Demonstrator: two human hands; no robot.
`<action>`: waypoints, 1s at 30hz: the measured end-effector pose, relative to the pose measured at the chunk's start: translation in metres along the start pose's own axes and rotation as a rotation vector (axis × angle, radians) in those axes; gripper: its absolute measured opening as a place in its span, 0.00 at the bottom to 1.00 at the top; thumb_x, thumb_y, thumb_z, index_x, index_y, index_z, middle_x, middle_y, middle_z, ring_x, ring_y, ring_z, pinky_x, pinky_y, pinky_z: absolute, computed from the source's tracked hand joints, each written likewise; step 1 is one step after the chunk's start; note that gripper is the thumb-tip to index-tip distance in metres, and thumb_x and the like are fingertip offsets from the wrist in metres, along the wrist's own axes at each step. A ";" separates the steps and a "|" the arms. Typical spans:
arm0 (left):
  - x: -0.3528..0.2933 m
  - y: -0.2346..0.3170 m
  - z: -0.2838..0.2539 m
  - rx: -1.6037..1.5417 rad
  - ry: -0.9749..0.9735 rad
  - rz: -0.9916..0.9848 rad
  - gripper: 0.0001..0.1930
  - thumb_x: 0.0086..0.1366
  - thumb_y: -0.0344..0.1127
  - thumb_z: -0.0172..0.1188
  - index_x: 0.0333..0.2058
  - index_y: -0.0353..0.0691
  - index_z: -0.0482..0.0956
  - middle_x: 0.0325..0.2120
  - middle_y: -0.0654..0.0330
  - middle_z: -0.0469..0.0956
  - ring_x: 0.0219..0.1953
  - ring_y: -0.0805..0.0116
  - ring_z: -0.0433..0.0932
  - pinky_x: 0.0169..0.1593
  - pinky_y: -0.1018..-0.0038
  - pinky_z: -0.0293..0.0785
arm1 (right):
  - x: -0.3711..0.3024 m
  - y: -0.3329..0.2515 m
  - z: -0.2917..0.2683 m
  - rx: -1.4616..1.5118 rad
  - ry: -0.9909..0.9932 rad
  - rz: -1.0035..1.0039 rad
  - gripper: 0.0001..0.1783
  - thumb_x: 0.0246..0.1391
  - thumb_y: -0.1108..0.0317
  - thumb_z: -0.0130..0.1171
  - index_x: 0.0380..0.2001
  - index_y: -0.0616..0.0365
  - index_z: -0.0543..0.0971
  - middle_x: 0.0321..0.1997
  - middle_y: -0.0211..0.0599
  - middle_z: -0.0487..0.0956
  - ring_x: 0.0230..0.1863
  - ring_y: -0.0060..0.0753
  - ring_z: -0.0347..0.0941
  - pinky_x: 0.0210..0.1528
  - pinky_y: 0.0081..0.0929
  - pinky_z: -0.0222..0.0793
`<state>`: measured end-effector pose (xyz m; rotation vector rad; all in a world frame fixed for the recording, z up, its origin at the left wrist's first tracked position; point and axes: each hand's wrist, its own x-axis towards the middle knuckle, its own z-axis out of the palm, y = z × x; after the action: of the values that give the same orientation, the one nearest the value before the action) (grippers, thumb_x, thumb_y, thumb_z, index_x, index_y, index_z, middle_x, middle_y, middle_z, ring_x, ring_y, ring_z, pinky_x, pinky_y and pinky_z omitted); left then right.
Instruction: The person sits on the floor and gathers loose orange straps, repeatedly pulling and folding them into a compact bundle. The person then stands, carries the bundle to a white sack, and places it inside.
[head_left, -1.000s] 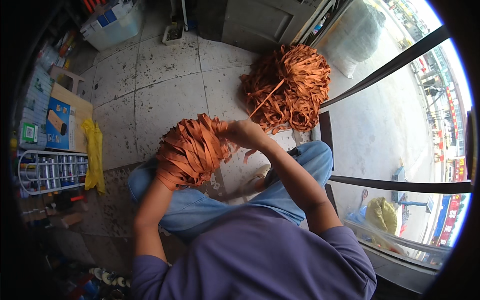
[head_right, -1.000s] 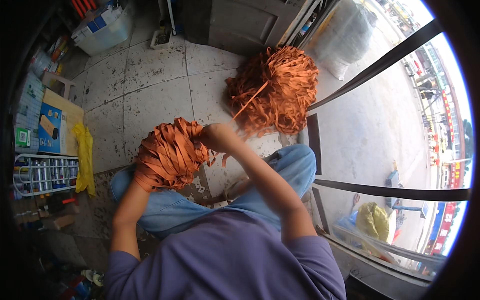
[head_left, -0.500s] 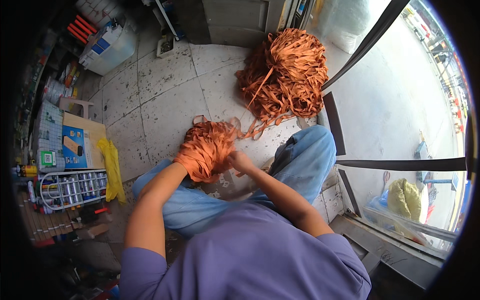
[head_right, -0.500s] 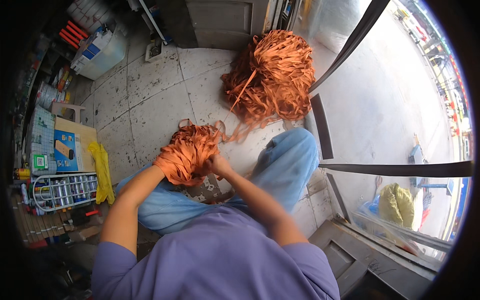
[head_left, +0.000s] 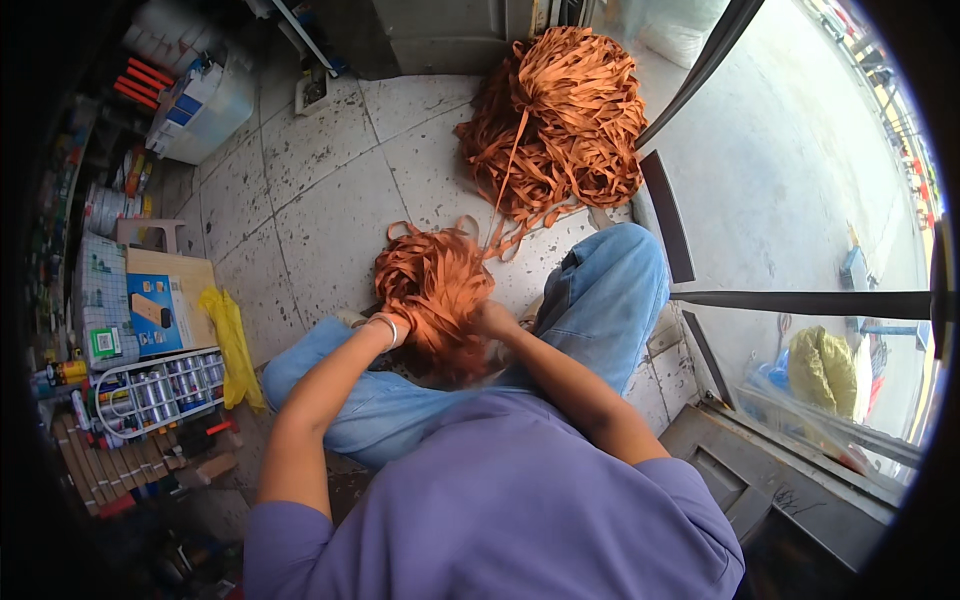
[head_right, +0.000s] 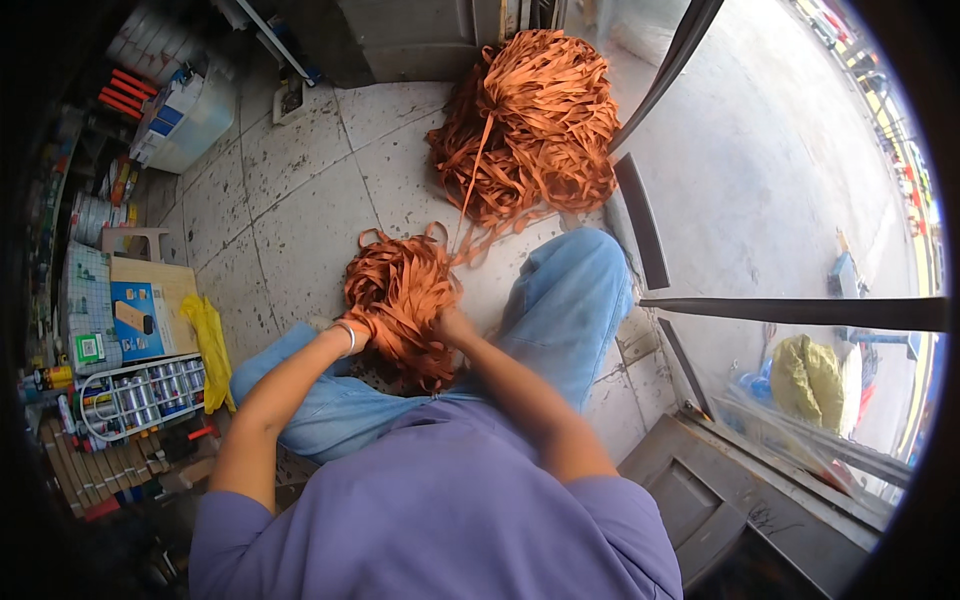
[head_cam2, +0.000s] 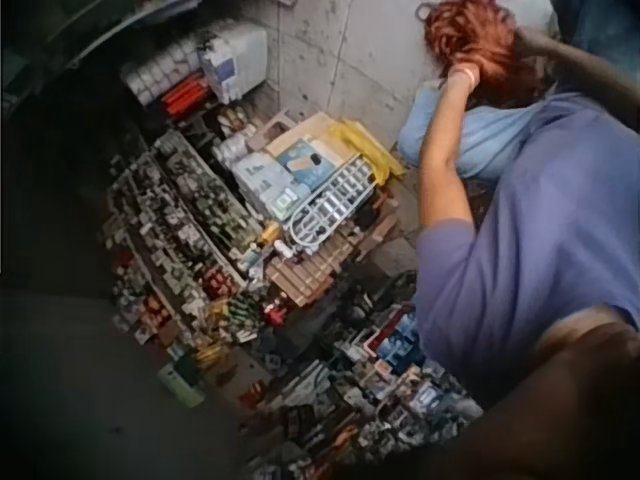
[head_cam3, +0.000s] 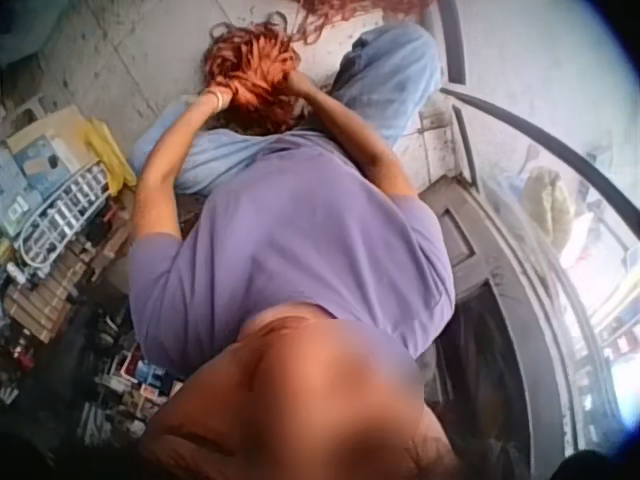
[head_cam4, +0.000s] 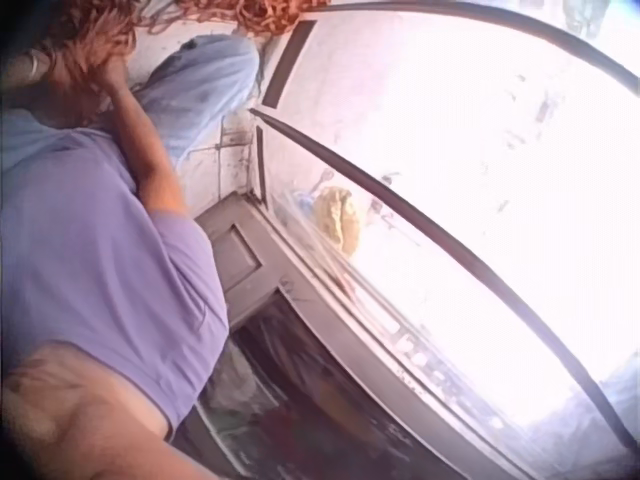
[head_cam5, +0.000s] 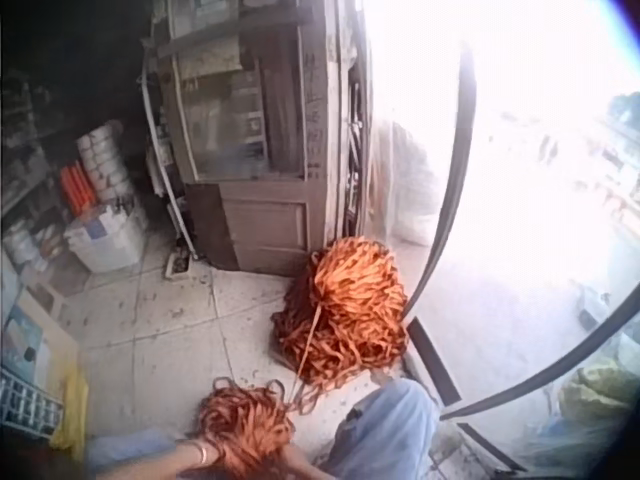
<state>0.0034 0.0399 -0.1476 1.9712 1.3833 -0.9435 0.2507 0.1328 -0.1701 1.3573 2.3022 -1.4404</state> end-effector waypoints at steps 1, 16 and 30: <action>-0.027 0.004 -0.028 -0.263 -0.071 -0.049 0.20 0.64 0.47 0.46 0.47 0.40 0.72 0.44 0.56 0.73 0.44 0.63 0.73 0.49 0.69 0.66 | -0.011 -0.012 -0.017 0.144 -0.052 0.059 0.16 0.50 0.59 0.51 0.33 0.61 0.78 0.27 0.48 0.79 0.29 0.50 0.76 0.33 0.39 0.72; -0.135 -0.007 -0.067 -2.542 0.337 -0.098 0.17 0.67 0.43 0.49 0.25 0.37 0.73 0.17 0.65 0.73 0.21 0.76 0.72 0.26 0.79 0.71 | -0.015 -0.031 -0.033 0.213 0.207 -0.115 0.11 0.46 0.63 0.57 0.29 0.60 0.74 0.23 0.46 0.77 0.27 0.45 0.75 0.32 0.35 0.68; -0.171 0.075 -0.190 -0.773 1.061 0.186 0.12 0.55 0.35 0.63 0.21 0.34 0.71 0.23 0.59 0.70 0.24 0.65 0.69 0.29 0.73 0.66 | -0.030 -0.109 -0.054 0.030 0.001 -0.764 0.24 0.49 0.51 0.59 0.45 0.51 0.70 0.26 0.47 0.76 0.31 0.53 0.74 0.33 0.42 0.68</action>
<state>0.0805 0.0645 0.1067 1.8908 1.6371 0.7935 0.2078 0.1389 -0.0523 0.4579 2.9686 -1.6186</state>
